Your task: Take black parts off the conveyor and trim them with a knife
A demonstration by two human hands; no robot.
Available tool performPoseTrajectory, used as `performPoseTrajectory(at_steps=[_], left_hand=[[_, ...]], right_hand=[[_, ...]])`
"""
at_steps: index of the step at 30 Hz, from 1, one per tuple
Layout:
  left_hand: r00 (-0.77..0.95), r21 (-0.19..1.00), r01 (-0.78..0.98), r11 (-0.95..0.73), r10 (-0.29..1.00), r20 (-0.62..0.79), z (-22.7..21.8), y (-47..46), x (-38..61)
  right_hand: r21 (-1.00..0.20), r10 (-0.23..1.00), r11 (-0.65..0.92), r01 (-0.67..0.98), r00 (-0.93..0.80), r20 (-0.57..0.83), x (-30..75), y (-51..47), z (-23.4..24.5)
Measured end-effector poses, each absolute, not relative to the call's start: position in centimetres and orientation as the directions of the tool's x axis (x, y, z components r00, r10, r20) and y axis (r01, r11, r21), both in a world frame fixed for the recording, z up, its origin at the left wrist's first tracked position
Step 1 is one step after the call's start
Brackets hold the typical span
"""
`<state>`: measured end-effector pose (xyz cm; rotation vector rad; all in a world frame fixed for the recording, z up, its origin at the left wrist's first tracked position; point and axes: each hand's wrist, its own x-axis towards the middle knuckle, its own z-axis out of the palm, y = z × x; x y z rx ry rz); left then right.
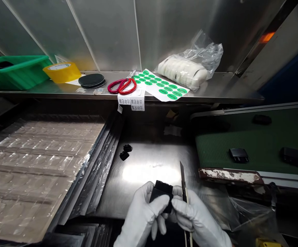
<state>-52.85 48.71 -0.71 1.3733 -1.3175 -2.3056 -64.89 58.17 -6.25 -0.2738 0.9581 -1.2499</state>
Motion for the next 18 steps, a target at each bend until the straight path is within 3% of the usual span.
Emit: performPoseTrajectory(at_steps=[12,15,18], left_hand=[[-0.583,0.748,-0.312,-0.586,-0.504,-0.638,-0.4,48.2,-53.8],[-0.633,0.798,-0.307,-0.519,-0.514,-0.578,-4.4,48.2,-51.6],[-0.431,0.701,-0.408,-0.585,-0.554,-0.712,-10.9,49.6,-45.7]], right_hand=[[-0.667,-0.878,0.359,0.653,-0.007,-0.479,-65.3,58.1,-5.7],[-0.802,-0.853,0.392,0.451,-0.148,-0.5,-66.2,58.0,-8.0],[-0.843,-0.762,0.533,0.065,-0.397,-0.512,-68.0,59.7,-13.1]])
